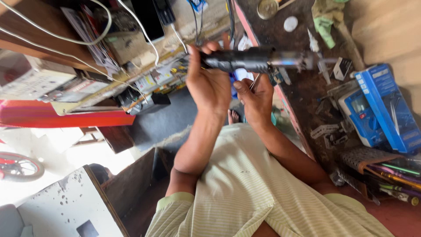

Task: The person handles mobile phones at a cluttered repair bench, then picks up a small circuit board and solders it, holding a soldering iron in one hand and a thin tool in the other while working on the board. At the end they set the iron down and reach across the bench.

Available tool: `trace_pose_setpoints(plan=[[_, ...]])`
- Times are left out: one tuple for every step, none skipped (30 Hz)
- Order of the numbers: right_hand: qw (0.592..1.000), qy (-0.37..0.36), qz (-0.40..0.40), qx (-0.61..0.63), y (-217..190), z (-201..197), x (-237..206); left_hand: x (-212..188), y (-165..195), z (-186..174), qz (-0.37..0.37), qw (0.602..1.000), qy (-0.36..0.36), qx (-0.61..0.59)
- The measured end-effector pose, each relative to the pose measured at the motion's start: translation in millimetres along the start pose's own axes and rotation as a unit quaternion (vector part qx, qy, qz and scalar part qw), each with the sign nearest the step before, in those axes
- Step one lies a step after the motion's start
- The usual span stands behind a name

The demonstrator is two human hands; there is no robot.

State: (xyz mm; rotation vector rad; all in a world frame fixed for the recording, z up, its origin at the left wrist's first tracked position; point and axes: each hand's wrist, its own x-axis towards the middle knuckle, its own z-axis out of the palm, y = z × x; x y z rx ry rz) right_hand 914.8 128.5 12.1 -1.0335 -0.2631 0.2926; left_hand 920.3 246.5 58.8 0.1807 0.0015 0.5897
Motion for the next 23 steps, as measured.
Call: trace_pose_setpoints(plan=[[0.999, 0.001, -0.012, 0.035, 2, 5, 8, -3, -4, 0, -0.017, 1.0, 0.014, -0.018], [0.999, -0.004, -0.023, 0.041, 3, 7, 16, -4, -5, 0, -0.028, 0.999, 0.041, -0.023], [0.998, -0.009, -0.035, 0.048, 2, 8, 25, -4, -4, 0, -0.038, 0.997, 0.067, -0.026], [0.997, -0.014, -0.047, 0.055, 1, 8, 32, -4, -4, 0, -0.05, 0.994, 0.093, -0.03], [0.995, -0.044, -0.063, 0.067, 0, 8, 39, -4, -4, -1, -0.073, 0.993, 0.086, -0.031], [0.991, -0.075, -0.076, 0.078, -1, 7, 44, -4, -4, -2, -0.095, 0.992, 0.08, -0.033], [0.987, -0.106, -0.086, 0.089, -1, 6, 48, -5, -1, -4, -0.116, 0.99, 0.077, -0.034], [0.985, -0.134, -0.091, 0.053, -4, 4, 53, -6, 4, -5, -0.134, 0.99, 0.048, -0.003], [0.982, -0.161, -0.095, 0.016, -7, 3, 58, -8, 8, -7, -0.152, 0.988, 0.02, 0.029], [0.977, -0.186, -0.099, -0.022, -10, 2, 62, -8, 11, -9, -0.171, 0.983, -0.007, 0.06], [0.978, -0.173, -0.11, -0.038, -12, 4, 66, -5, 12, -11, -0.201, 0.976, 0.017, 0.088], [0.979, -0.16, -0.119, -0.053, -15, 7, 69, -3, 13, -13, -0.23, 0.965, 0.041, 0.117], [0.978, -0.147, -0.129, -0.068, -18, 11, 75, 0, 14, -15, -0.257, 0.953, 0.065, 0.146], [0.972, -0.12, -0.166, -0.118, -22, 17, 87, -1, 16, -18, -0.27, 0.948, 0.079, 0.151], [0.96, -0.091, -0.202, -0.168, -26, 23, 100, -10, 17, -22, -0.283, 0.942, 0.095, 0.156], [0.945, -0.061, -0.235, -0.217, -29, 29, 111, -21, 20, -29, -0.298, 0.934, 0.113, 0.161], [0.949, -0.014, -0.212, -0.235, -34, 34, 122, -30, 25, -38, -0.285, 0.937, 0.1, 0.176], [0.949, 0.03, -0.188, -0.251, -38, 39, 138, -36, 30, -48, -0.269, 0.94, 0.086, 0.191], [0.93, 0.024, -0.245, -0.275, -42, 45, 153, -43, 35, -60, -0.254, 0.943, 0.072, 0.205], [0.907, 0.017, -0.298, -0.296, -44, 50, 169, -48, 42, -72, -0.249, 0.943, 0.073, 0.21], [0.881, 0.009, -0.351, -0.316, -46, 55, 185, -51, 52, -86, -0.245, 0.942, 0.073, 0.215], [0.854, 0.019, -0.386, -0.347, -47, 59, 200, -56, 62, -99, -0.241, 0.942, 0.074, 0.221], [0.826, 0.03, -0.419, -0.377, -46, 64, 215, -63, 72, -112, -0.216, 0.938, 0.098, 0.253]])
